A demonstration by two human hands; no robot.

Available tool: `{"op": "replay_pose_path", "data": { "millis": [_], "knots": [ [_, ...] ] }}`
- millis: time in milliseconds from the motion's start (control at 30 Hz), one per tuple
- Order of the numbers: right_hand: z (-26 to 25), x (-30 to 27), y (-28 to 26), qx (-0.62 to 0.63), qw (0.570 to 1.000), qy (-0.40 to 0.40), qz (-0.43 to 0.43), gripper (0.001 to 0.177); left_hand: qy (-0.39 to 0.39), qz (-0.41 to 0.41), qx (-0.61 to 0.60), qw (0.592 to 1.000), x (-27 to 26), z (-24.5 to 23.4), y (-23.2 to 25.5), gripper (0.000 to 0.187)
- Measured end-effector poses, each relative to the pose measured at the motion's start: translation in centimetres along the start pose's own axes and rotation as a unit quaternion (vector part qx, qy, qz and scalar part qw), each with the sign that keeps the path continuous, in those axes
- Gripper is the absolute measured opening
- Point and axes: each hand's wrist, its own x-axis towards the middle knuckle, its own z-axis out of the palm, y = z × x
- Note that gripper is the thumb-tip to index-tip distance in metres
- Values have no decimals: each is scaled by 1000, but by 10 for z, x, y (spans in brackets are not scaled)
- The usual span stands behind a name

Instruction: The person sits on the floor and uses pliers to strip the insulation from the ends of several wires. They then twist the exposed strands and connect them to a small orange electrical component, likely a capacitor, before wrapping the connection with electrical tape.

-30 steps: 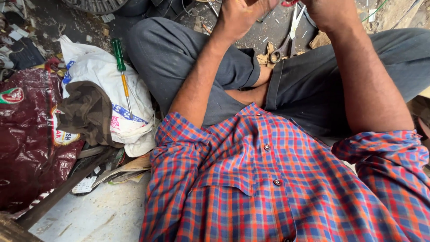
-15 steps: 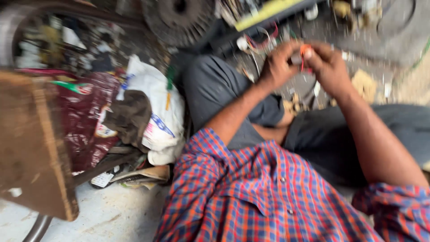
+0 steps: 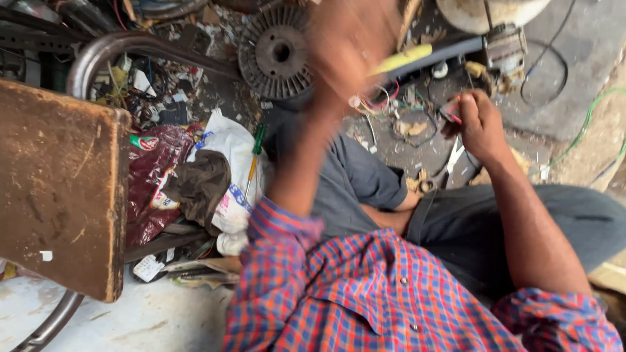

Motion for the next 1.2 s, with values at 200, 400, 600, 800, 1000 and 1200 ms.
{"op": "replay_pose_path", "data": {
  "millis": [200,400,600,800,1000,1200],
  "knots": [
    [11,-8,-29,73,993,-80,-54,28,32,-62,210,975,16,-61,-3,43],
    [3,-14,-37,152,979,-124,-60,30,-11,-122,261,957,5,-85,-1,37],
    [1,-14,-43,170,967,-166,-92,33,76,-111,240,961,29,-104,1,31],
    [-1,-15,-36,121,978,-140,-99,25,125,-86,96,984,38,-107,24,25],
    [1,-16,-32,65,983,-131,-114,14,71,-114,-166,977,39,-111,48,19],
    [3,-11,-23,15,989,-83,-121,15,-29,-196,-354,914,-26,5,20,13]
  ]
}}
